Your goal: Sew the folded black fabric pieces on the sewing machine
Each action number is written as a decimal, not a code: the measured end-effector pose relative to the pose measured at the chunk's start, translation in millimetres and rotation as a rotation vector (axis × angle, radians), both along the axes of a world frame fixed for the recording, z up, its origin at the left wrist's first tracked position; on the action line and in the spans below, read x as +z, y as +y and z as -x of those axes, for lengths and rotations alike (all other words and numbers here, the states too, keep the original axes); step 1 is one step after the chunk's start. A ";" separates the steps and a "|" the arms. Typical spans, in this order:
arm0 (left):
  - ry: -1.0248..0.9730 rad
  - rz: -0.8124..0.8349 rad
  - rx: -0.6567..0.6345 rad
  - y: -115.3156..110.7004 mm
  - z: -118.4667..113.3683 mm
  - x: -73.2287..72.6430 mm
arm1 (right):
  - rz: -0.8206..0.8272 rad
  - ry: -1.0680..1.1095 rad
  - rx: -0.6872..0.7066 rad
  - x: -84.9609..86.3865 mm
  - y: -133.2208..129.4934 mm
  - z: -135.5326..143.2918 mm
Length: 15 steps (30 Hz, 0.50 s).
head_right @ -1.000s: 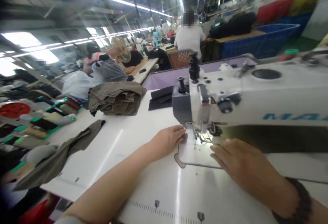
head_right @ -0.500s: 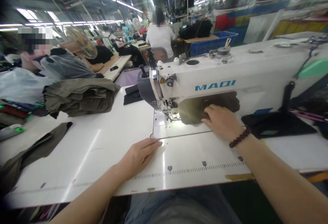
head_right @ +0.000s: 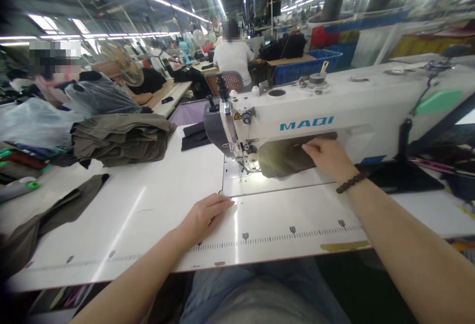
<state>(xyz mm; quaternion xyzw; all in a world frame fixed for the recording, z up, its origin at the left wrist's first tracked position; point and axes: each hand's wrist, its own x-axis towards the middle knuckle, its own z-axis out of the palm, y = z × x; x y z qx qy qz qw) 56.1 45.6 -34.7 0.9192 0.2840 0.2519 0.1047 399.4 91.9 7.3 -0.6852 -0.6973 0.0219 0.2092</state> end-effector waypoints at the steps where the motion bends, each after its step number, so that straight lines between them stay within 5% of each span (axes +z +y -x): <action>1: 0.002 -0.003 0.003 -0.2 -0.2 -0.5 | 0.006 0.003 0.024 -1.0 -3.3 4.4; 6: 0.025 -0.034 0.016 -1.2 -0.4 -3.0 | 0.020 0.044 0.082 -13.2 -10.8 25.0; 15: 0.028 -0.015 0.017 -2.0 -1.5 -2.1 | 0.037 0.435 -0.136 -11.7 14.1 -7.1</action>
